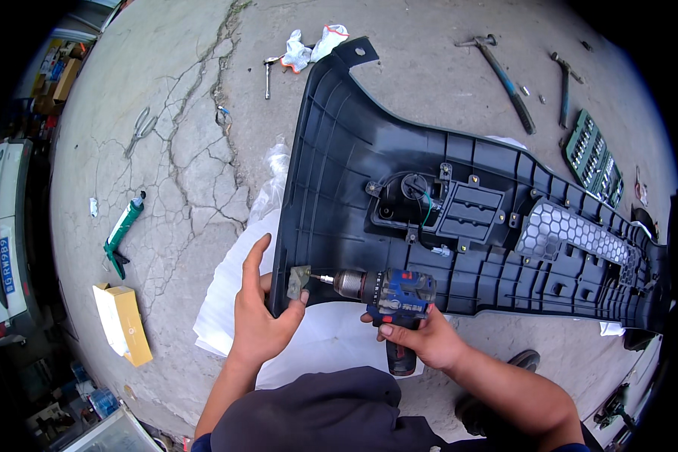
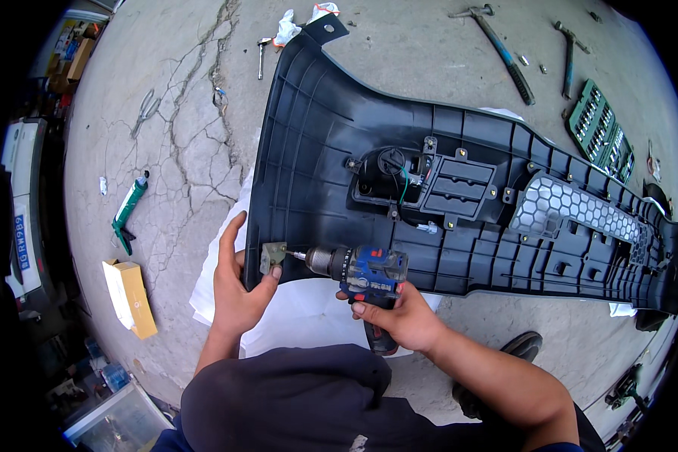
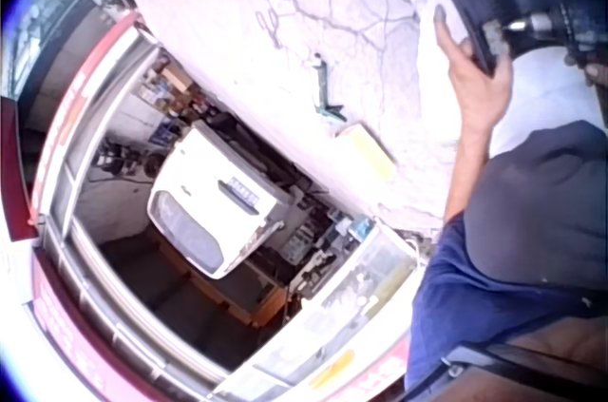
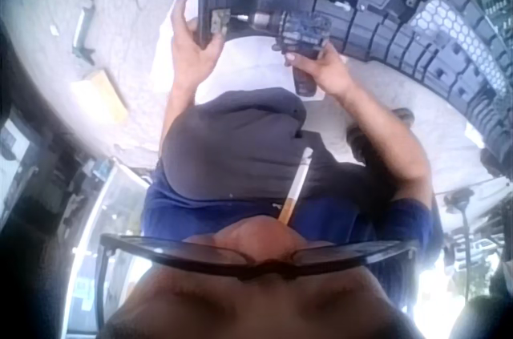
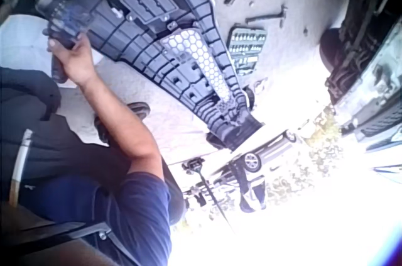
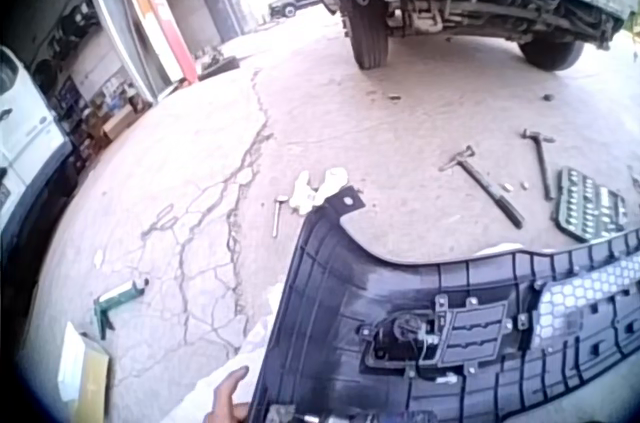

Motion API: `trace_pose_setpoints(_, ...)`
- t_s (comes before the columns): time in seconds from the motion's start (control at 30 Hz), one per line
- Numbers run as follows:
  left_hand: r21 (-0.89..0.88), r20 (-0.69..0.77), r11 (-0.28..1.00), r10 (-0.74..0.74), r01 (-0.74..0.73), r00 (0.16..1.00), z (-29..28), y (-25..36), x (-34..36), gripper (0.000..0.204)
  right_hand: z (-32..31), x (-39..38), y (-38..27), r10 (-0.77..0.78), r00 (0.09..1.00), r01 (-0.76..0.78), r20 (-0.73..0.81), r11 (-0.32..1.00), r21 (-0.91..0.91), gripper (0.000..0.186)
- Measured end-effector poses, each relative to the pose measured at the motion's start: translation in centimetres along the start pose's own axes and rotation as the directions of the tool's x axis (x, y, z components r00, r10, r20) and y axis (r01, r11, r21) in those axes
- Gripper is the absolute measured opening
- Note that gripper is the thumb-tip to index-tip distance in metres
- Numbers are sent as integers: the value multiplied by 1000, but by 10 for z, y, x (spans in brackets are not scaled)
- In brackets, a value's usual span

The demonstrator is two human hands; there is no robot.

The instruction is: The person uses a cordless drill to remove and install screws on a detached black car bumper placed on a white sheet. They repeatedly position metal brackets and fasten them with the drill, then flip the bumper to work on the opposite side.

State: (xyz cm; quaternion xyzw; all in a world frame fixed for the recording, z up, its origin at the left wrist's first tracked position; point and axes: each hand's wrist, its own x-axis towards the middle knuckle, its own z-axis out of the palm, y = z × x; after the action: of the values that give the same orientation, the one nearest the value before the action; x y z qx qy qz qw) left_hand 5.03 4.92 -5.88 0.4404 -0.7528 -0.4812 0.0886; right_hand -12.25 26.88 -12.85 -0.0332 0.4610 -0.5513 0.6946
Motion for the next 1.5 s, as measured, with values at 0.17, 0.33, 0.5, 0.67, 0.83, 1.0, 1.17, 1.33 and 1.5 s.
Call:
trace_pose_setpoints(0.17,-90,-20,979,-187,185,982,11,-11,-10,14,-1,-2,4,10,1000,-10,6,1000,-6,37)
trace_pose_setpoints(0.33,-147,-87,981,-144,131,986,21,-15,-10,11,-27,-23,18,74,994,-64,78,990,-122,33)
trace_pose_setpoints(0.5,-310,-296,950,-138,42,945,52,-16,-21,18,-48,-41,75,-4,1000,14,24,898,-441,34)
trace_pose_setpoints(0.67,-146,-1,950,-281,277,960,71,-151,-62,26,-41,-36,122,-44,987,-34,-156,884,-466,41)
trace_pose_setpoints(0.83,-431,708,475,-350,767,614,75,-175,-67,39,-35,2,151,-72,978,-26,-198,889,-457,44)
trace_pose_setpoints(1.0,-477,874,289,53,830,483,115,-40,-21,50,-45,10,167,-107,967,-48,-230,812,-581,42)
trace_pose_setpoints(1.17,-476,879,419,255,773,403,138,24,4,52,-42,-6,139,-87,970,-76,-226,777,-625,54)
trace_pose_setpoints(1.33,-443,896,530,262,723,357,143,40,11,52,-45,-34,125,-60,986,-22,-156,878,-478,52)
trace_pose_setpoints(1.5,-485,875,607,329,630,356,162,47,12,45,-82,-125,64,229,968,-252,-105,895,-368,42)
